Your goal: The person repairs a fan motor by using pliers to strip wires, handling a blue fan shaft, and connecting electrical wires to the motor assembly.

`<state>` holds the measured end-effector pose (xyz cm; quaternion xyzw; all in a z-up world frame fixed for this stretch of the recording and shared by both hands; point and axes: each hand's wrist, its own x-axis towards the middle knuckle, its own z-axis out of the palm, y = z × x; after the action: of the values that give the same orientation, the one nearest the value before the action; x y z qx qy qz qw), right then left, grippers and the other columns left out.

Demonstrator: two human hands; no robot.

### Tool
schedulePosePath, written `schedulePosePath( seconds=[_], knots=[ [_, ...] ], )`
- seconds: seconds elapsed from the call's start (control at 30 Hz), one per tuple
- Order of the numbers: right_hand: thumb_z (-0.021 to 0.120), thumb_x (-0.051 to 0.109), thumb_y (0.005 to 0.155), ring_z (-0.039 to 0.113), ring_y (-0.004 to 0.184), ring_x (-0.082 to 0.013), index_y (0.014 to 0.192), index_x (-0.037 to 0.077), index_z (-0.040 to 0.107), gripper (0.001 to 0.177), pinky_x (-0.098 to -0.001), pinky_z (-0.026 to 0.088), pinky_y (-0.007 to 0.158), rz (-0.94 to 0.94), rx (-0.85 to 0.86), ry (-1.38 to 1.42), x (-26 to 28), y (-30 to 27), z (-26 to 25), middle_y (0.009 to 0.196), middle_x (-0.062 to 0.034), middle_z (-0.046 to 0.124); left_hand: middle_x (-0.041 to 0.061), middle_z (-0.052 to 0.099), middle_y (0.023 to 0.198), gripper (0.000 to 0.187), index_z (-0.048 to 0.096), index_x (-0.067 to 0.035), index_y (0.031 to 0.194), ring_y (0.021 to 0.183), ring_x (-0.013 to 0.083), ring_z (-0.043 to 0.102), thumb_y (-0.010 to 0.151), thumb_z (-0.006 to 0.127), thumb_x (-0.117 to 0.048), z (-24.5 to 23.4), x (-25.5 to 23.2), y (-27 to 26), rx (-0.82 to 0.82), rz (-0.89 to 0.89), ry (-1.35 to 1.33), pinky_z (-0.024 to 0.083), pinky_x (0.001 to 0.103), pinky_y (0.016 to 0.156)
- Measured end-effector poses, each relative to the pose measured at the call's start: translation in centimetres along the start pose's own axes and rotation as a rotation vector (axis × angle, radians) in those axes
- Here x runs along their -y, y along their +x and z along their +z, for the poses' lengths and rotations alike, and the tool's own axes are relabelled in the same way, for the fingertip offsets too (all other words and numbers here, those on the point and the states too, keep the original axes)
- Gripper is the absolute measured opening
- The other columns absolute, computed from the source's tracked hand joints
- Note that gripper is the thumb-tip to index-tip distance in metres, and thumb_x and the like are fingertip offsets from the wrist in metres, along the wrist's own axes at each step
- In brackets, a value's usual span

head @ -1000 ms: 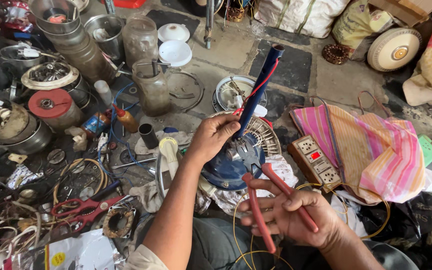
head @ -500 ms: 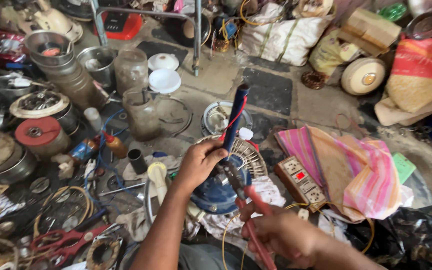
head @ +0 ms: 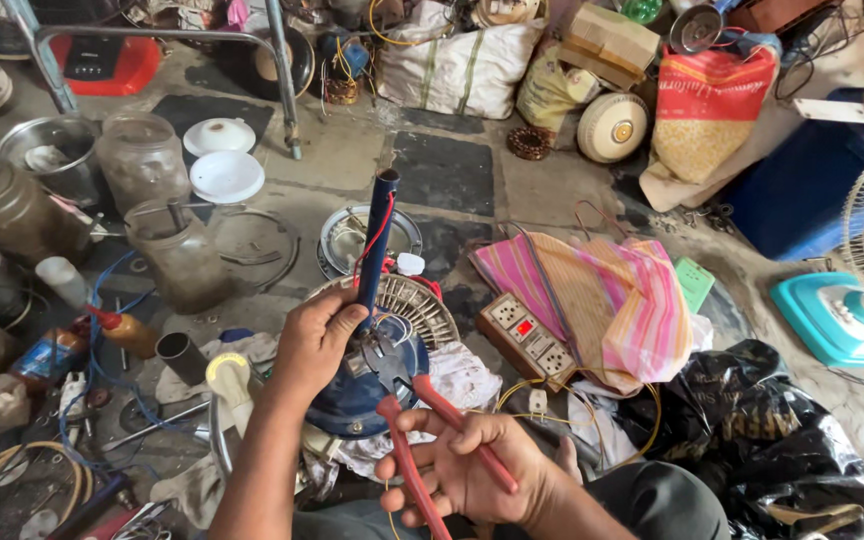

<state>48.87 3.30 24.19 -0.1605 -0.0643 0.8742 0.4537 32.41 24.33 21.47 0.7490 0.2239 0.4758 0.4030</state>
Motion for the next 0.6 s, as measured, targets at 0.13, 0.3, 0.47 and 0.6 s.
schedulePosePath(
  seconds=[0.13,0.3,0.47,0.6],
  knots=[
    [0.065,0.015,0.079,0.062,0.120,-0.0516,0.145,0.005,0.047,0.069,-0.0585,0.054,0.099,0.014,0.066,0.008,0.5,0.2,0.0,0.135,-0.0333,0.057,0.012,0.075,0.101,0.020,0.072,-0.002,0.108,0.095,0.0269,0.073,0.097,0.067,-0.019,-0.2,-0.3,0.1,0.028,-0.023,0.041,0.055,0.036,0.085],
    [0.069,0.015,0.076,0.065,0.108,-0.0422,0.138,0.006,0.050,0.065,-0.0529,0.056,0.096,0.012,0.085,-0.137,1.0,0.4,-0.2,0.125,-0.0256,0.059,0.014,0.074,0.094,0.022,0.073,-0.004,0.105,0.089,0.0307,0.072,0.096,0.068,-0.024,-0.6,-1.0,0.1,-0.006,-0.049,0.147,0.053,0.038,0.079],
    [0.067,0.015,0.077,0.061,0.097,-0.0351,0.125,0.007,0.054,0.050,-0.0502,0.053,0.086,0.010,0.044,-0.112,0.8,0.2,-1.1,0.117,-0.0230,0.059,0.013,0.076,0.101,0.025,0.073,-0.006,0.114,0.093,0.0255,0.075,0.097,0.071,-0.024,-0.1,0.0,-0.9,-0.069,0.007,0.098,0.056,0.035,0.083],
    [0.065,0.011,0.079,0.060,0.095,-0.0375,0.121,0.005,0.054,0.044,-0.0500,0.051,0.083,0.006,0.089,-0.085,0.6,0.8,-0.3,0.113,-0.0245,0.058,0.011,0.076,0.098,0.029,0.072,-0.006,0.114,0.089,0.0210,0.075,0.098,0.071,-0.030,0.3,1.2,-0.7,-0.016,-0.023,-0.054,0.058,0.033,0.082]
  ],
)
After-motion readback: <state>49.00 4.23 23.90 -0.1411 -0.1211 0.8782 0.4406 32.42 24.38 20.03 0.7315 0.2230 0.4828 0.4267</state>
